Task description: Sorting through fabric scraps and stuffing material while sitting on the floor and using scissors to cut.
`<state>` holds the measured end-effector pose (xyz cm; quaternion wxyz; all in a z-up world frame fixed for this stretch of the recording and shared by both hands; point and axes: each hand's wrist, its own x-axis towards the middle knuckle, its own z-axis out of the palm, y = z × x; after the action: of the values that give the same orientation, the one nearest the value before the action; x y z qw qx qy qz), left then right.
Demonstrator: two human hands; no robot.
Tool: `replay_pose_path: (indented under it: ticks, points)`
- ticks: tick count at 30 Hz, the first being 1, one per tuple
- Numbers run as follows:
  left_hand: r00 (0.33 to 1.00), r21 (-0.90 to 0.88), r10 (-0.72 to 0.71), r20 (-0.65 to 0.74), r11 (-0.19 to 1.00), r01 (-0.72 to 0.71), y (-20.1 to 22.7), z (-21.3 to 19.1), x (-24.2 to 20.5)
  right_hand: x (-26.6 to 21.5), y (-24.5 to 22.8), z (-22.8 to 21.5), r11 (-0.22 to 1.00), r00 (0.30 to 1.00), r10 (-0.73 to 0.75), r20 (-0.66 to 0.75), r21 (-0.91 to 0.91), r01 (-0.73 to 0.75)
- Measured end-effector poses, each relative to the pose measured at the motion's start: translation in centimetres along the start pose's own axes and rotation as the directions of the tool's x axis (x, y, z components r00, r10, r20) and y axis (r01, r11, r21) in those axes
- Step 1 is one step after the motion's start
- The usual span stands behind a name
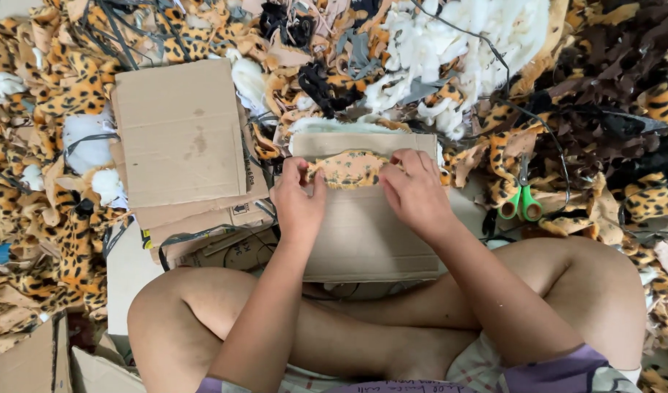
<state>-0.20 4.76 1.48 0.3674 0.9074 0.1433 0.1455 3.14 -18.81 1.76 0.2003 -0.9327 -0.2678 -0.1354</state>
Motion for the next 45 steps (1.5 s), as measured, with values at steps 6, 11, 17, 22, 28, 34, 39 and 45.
replay_pose_path:
  ticks: [6, 11, 17, 22, 28, 34, 39, 45]
  points:
    - [1.000, 0.100, 0.019, -0.013, 0.995, -0.017, 0.8, -0.3, -0.1, 1.1, -1.8, -2.5, 0.996, 0.993, -0.076, 0.087, 0.043, 0.073]
    - [1.000, 0.058, -0.025, -0.005, 0.998, 0.025, 0.3, -0.4, 0.3, 0.3, -1.0, -0.2, 0.997, 0.994, -0.077, 0.083, 0.029, 0.075]
    - [0.998, 0.041, -0.029, -0.056, 0.999, 0.031, 0.2, -0.8, 1.2, -0.3, 0.5, 2.2, 0.997, 0.995, -0.079, -0.058, 0.010, 0.080]
    - [0.992, 0.081, -0.011, -0.127, 0.997, 0.021, -0.9, -0.7, 1.8, 0.3, -0.1, 1.0, 0.999, 0.985, -0.008, -0.172, 0.031, 0.013]
    - [0.982, 0.049, -0.032, -0.187, 0.998, 0.042, -2.5, 0.0, 2.6, -0.2, 0.2, 1.4, 0.997, 0.994, 0.050, -0.097, 0.063, -0.044]
    - [0.985, -0.047, -0.081, -0.154, 0.996, 0.074, -3.7, 0.9, 3.2, 0.0, 0.2, 1.2, 0.998, 0.997, 0.053, -0.056, 0.016, -0.052]
    - [0.982, -0.016, 0.073, -0.176, 0.997, -0.077, 0.8, -1.7, 2.6, 0.0, -0.6, 0.5, 0.994, 0.986, 0.081, -0.147, 0.078, -0.070]
    - [0.947, 0.111, 0.320, 0.021, 0.941, -0.320, 3.5, -2.0, 1.7, 0.6, -1.4, 0.3, 0.999, 0.998, 0.029, -0.049, 0.040, -0.027]
